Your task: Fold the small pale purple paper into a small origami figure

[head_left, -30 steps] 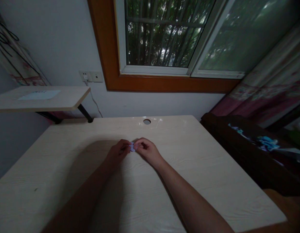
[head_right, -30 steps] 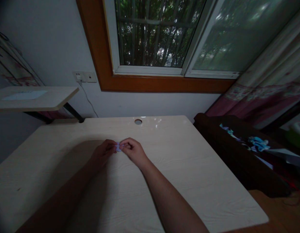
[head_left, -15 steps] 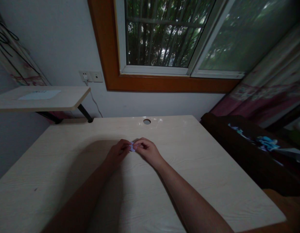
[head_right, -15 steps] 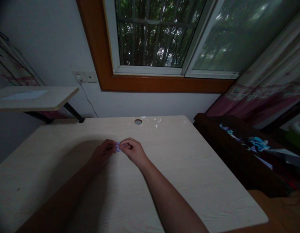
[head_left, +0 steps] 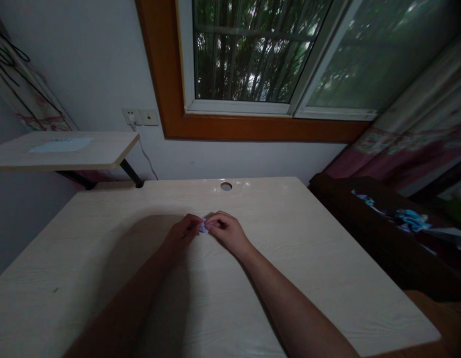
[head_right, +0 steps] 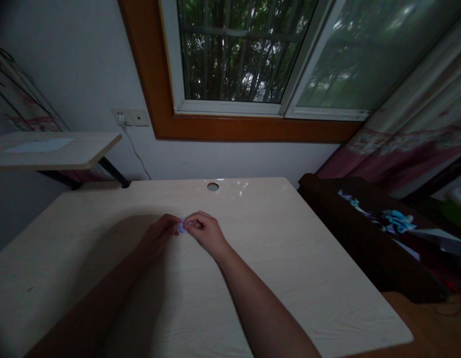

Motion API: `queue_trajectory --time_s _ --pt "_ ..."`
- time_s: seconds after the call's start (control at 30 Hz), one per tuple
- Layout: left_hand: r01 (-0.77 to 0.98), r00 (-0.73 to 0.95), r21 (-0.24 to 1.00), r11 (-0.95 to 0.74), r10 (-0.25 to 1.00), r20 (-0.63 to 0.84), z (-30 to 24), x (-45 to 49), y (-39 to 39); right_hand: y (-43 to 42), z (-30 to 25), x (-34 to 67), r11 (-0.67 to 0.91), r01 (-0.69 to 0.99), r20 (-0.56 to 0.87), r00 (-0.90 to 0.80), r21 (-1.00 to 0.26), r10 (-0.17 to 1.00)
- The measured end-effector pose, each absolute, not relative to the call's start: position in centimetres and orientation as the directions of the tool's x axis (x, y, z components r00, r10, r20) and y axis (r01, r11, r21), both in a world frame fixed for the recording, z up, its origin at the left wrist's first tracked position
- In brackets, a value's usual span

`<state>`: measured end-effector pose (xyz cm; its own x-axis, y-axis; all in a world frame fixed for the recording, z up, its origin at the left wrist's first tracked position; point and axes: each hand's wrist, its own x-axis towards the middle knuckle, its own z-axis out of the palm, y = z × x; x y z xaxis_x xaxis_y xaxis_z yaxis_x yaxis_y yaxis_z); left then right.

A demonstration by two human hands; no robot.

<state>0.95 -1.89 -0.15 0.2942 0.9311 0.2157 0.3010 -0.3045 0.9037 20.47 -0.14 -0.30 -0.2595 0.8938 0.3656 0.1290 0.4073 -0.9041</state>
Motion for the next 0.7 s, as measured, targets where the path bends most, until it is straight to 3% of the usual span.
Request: queue_trajectory --time_s 0.3,0.7 --pt "0.295 0.277 0.918 -0.265 0.943 0.183 -0.4 1.2 -1.7 -0.2 -0.4 20.6 0.392 0.123 0.350 -0.267 -0.912 0.898" --pt "0.124 0.260 0.964 -0.236 0.945 0.198 -1.6 0.7 -1.1 0.2 -1.6 20.4 0.203 -0.078 0.216 -0.250 -0.976 0.944"
